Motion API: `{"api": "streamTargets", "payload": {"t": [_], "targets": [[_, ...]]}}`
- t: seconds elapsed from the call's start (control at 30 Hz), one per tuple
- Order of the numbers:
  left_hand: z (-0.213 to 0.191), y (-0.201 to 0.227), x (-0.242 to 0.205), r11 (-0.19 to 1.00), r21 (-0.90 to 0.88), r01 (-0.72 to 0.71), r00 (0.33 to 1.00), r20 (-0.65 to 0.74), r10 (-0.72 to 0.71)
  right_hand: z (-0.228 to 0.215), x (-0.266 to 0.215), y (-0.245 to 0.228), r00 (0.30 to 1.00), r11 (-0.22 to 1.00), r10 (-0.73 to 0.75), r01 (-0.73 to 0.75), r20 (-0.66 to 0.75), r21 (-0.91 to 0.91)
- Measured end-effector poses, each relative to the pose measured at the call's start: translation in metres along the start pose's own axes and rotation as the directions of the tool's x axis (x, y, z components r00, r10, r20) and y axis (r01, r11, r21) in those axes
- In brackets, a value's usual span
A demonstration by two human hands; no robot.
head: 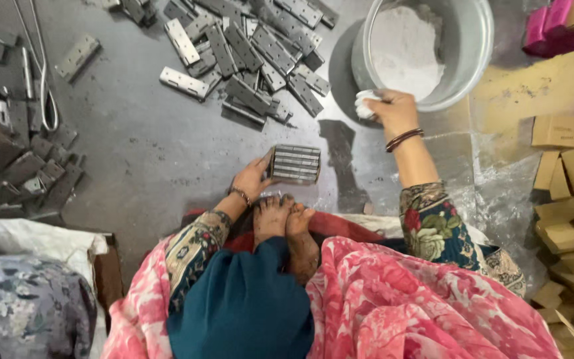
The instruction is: The person sits on the floor and repeatedly picks up metal hinges from a pile, places them into small cardboard boxes, and then dips the filled boxes into a bucket of white powder. The person continues this cycle of filling and dipping boxes throughout the video.
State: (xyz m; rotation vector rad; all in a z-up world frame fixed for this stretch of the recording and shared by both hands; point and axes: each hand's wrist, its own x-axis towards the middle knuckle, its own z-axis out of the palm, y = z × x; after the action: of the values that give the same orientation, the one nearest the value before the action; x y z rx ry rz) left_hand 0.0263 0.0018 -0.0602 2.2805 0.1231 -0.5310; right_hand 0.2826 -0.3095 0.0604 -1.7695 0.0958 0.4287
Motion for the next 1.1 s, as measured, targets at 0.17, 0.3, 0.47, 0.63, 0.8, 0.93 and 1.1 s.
{"api": "streamTargets", "payload": {"t": [0.17,0.3,0.47,0.63,0.8,0.93,1.1], "targets": [[-0.027,0.023,0.007,0.864,0.500,-0.057,0.984,-0.116,0.132,0.102,-0.079,0.047,0.969,0.817,-0.092,0.206,0.230,-0.539],[-0.058,0.032,-0.023,0.823,0.567,0.017,0.998,0.040,-0.049,0.134,-0.114,0.066,0.802,0.542,-0.412,0.597,0.432,-0.592],[-0.080,0.044,-0.028,0.749,0.661,-0.038,0.963,0.224,-0.149,0.113,-0.139,0.064,0.772,0.325,-0.326,0.633,0.545,-0.703],[-0.078,0.042,-0.023,0.699,0.713,-0.053,0.954,0.244,-0.176,0.098,-0.139,0.056,0.834,0.497,-0.342,0.552,0.433,-0.669],[-0.076,0.049,-0.022,0.675,0.736,-0.048,0.935,0.272,-0.230,0.134,-0.118,0.039,0.714,0.321,-0.311,0.700,0.627,-0.638],[-0.078,0.054,-0.020,0.657,0.753,-0.034,0.938,0.251,-0.239,0.154,-0.107,0.028,0.679,0.226,-0.129,0.730,0.723,-0.646],[-0.079,0.057,-0.021,0.649,0.760,-0.038,0.932,0.262,-0.252,0.141,-0.099,0.028,0.673,0.168,-0.016,0.731,0.740,-0.661]]}}
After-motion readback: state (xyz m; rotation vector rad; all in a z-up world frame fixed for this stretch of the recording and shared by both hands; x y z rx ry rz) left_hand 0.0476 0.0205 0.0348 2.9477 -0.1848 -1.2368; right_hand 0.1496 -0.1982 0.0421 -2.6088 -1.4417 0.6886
